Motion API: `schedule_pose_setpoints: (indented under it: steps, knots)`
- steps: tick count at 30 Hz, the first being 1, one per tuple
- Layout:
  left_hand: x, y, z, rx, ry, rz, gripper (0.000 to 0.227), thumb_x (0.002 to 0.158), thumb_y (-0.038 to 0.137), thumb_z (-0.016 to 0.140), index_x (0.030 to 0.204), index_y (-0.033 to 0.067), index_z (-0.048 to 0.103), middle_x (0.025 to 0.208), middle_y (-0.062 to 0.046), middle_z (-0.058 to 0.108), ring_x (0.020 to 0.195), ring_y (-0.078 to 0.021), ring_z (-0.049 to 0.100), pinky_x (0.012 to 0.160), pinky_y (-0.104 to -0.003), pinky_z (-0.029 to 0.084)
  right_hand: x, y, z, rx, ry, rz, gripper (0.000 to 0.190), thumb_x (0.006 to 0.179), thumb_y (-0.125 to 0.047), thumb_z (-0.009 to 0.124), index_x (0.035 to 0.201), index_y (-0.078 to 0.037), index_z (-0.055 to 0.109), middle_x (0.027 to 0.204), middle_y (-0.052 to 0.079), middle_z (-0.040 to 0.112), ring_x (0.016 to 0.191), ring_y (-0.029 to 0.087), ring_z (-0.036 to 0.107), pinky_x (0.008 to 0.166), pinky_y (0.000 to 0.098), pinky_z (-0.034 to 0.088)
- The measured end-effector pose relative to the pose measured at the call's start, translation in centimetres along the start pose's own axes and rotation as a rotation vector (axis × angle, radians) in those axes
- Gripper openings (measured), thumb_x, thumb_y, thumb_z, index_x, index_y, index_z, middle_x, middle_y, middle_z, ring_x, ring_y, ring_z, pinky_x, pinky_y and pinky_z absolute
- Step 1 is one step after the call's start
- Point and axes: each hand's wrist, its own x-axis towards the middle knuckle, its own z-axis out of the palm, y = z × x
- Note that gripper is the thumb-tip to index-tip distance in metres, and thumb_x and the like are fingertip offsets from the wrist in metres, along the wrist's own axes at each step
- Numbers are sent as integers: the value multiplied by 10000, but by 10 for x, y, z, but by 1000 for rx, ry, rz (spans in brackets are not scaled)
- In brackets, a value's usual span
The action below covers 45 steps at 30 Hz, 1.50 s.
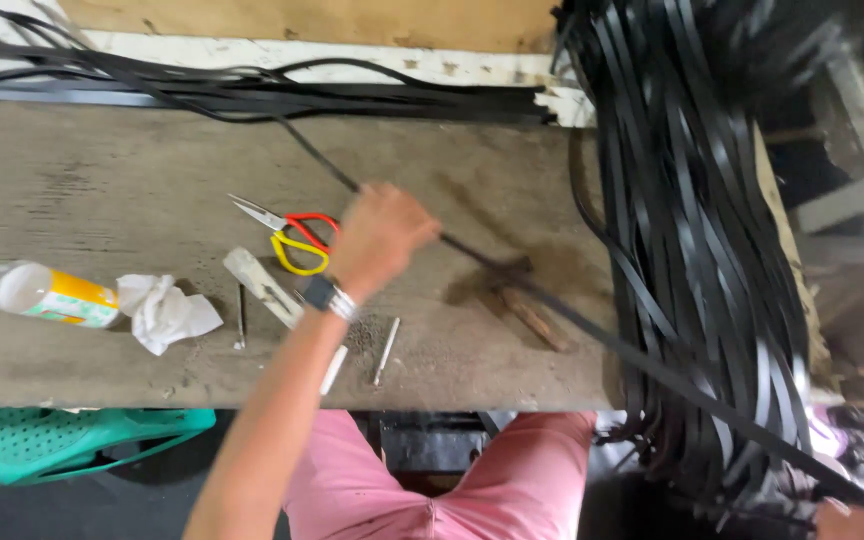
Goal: The person uses a hammer and nail to drive nails into a black leather strip on a wooden workbench. They repeatedly position the nail and strike it, then move the strip aside and repeat the process on a new strip.
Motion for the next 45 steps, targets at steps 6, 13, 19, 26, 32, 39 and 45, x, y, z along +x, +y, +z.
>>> schedule_pose_setpoints:
  steps: [6, 13, 19, 26, 32, 39, 45]
  knots:
    - [20, -109, -64, 503, 139, -471, 410, 953, -153, 687, 1325, -16, 583, 1410, -307, 514, 1358, -505, 384, 1132, -642, 254, 135, -198, 185, -27, -62, -241, 271, 1067, -221, 552, 1189, -53, 726, 989, 167, 713, 1003, 382, 679, 923, 472, 529]
    - [-3, -4, 22, 59, -163, -538, 430, 941, 166, 582, 1371, 181, 587, 1238, -114, 631, 1142, -322, 612, 924, -494, 463, 263, -306, 394, -399, -446, -615, 221, 977, -252, 529, 1027, -198, 737, 931, 81, 754, 933, 337, 743, 794, 471, 586]
    - [-4, -45, 81, 91, -196, -536, 695, 923, 144, 648, 1568, 180, 392, 1292, -114, 505, 1114, -300, 529, 810, -370, 465, 277, -351, 419, -437, -675, -605, 360, 920, -248, 555, 1194, -121, 750, 1061, 142, 768, 986, 381, 738, 794, 536, 590]
    - [-8, -82, 150, -109, -263, -308, 135, 971, 318, 672, 949, 185, 680, 977, 19, 626, 983, -184, 596, 784, -316, 464, 285, -317, 339, -728, -495, -461, 373, 936, -367, 546, 1197, -177, 732, 1020, 124, 778, 1008, 351, 744, 838, 525, 574]
    - [-7, -112, 157, 46, -79, -156, 263, 1014, 377, 563, 889, 148, 594, 881, -10, 561, 895, -196, 563, 759, -319, 464, 296, -319, 305, -940, -395, -190, 502, 938, -439, 407, 1130, -161, 779, 1030, 226, 784, 1039, 443, 735, 904, 533, 544]
    - [-59, -217, 115, 282, -93, -25, 117, 947, 254, 672, 942, 147, 625, 882, -46, 570, 915, -254, 590, 762, -364, 492, 313, -324, 343, -791, -318, -326, 393, 929, -418, 480, 1034, -176, 771, 914, 208, 773, 943, 440, 745, 830, 534, 545]
    - [-124, -308, 66, 521, -107, -259, 157, 916, 116, 695, 1067, 101, 654, 1032, -106, 611, 1045, -300, 628, 904, -374, 537, 332, -289, 408, -602, -93, -838, 197, 983, -351, 582, 968, -185, 688, 797, 80, 708, 843, 299, 724, 756, 468, 545]
